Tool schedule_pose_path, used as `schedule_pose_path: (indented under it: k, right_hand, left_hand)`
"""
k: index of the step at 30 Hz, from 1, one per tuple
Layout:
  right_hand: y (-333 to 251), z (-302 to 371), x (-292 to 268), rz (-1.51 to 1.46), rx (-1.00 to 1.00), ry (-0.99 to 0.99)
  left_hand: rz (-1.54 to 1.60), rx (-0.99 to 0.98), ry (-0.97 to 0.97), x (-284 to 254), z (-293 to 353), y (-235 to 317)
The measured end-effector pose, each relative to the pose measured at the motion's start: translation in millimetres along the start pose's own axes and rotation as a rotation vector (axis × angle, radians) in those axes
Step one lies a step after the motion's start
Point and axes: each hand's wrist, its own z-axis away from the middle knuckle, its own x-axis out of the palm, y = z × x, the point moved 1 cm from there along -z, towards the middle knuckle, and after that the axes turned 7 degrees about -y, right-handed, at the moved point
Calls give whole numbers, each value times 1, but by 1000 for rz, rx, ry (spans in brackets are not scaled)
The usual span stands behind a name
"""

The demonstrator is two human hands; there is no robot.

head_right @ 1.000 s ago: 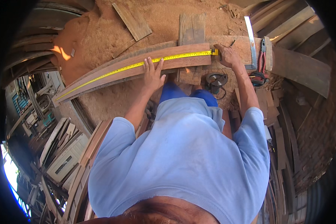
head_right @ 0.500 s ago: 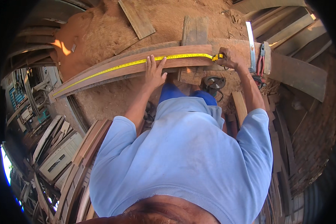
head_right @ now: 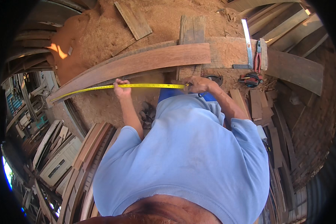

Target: The person measures a curved wooden plank with a tape measure, marks it with a pencil using a square, and cuts it with a circular saw. The person repeats this process for multiple pieces of wood.

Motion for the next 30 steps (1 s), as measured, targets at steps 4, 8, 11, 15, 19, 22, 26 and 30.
schedule_pose_path:
  k: [4, 8, 11, 15, 19, 22, 26, 30]
  right_hand:
    - [11, -26, 24, -5, -122, 76]
    - [7, -25, 21, -22, -97, 75]
    - [28, -29, 27, -28, -100, 117]
    - [35, -15, 23, -34, -13, 131]
    - [41, -2, 27, -113, -21, 210]
    - [49, 2, 38, -228, -40, 313]
    - [38, 30, 42, -490, -34, 524]
    - [55, 37, 51, -416, 92, 883]
  left_hand:
    - [-50, 103, -6, 13, -22, 60]
    - [-137, 150, 11, 27, -23, 74]
    - [-165, 130, 24, 34, -30, 72]
    - [-165, 99, -4, 37, -34, 43]
    - [-286, -91, -148, 45, -20, -35]
    - [-408, -331, -427, 82, 39, -135]
    - [-860, -640, -667, 111, 72, -215]
    - [-1560, -540, -868, 155, 49, -238]
